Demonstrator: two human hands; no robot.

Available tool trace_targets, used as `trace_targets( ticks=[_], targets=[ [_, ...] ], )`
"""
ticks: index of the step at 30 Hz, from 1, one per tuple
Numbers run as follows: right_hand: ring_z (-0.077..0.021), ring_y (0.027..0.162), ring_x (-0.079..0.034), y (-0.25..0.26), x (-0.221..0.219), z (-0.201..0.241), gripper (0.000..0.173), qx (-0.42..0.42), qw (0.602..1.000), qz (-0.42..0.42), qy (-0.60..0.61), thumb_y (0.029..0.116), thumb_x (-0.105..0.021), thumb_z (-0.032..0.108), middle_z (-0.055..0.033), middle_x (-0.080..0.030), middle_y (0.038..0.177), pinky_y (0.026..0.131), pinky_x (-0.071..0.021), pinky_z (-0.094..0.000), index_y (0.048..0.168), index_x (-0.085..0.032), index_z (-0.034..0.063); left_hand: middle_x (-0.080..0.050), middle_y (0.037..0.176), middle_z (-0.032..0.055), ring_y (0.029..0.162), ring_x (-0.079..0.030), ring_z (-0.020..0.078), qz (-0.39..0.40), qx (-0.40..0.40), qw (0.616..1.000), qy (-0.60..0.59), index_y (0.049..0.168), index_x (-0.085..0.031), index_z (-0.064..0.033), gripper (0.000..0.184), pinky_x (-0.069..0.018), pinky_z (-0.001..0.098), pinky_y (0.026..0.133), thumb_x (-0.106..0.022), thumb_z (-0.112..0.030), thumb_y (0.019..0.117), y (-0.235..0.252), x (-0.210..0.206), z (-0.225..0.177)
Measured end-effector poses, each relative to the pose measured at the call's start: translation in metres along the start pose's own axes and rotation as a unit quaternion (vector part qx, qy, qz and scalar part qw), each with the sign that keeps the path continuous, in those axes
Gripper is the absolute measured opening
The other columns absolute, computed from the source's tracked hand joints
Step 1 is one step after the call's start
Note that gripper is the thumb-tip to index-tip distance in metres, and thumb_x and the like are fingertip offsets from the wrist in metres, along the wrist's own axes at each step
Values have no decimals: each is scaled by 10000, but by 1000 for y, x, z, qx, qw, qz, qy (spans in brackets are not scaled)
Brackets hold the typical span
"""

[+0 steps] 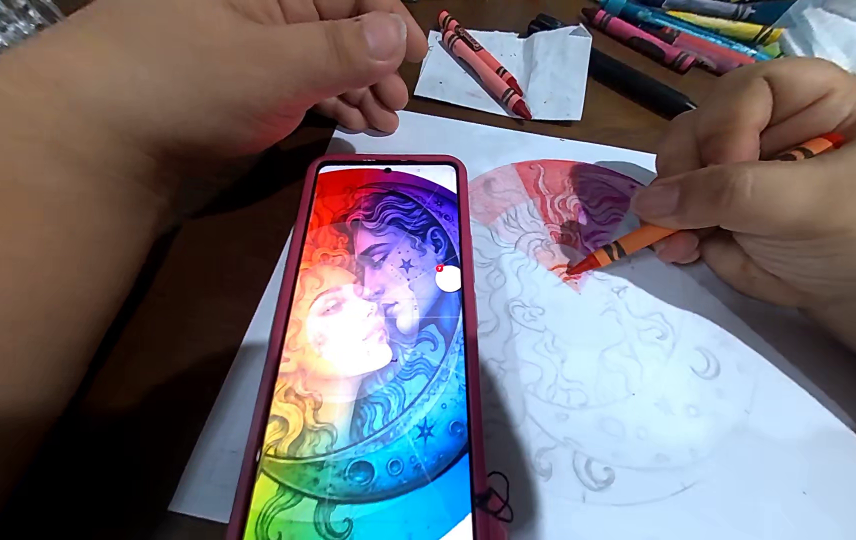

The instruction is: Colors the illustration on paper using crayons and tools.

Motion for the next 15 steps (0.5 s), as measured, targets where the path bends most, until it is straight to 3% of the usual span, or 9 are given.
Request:
trace_targets(
  ticks=[15],
  targets=[
    [10, 505, -598, 0, 1, 0, 345, -7, 1000, -7, -5, 808, -710, -57, 109, -597, 641, 458, -562, -160, 749, -505, 214, -717, 947, -152, 887, -703, -3, 1, 1, 1000, 4, 1159, -651, -170, 250, -593, 188, 831, -452, -285, 1061, -1, 0, -1]
  ],
)
Point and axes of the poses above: each hand's wrist, its own y-axis towards the middle knuckle, its own x-axis out of the back of the hand, z = x × y, the point moved 5 cm from there along y, towards the middle knuckle
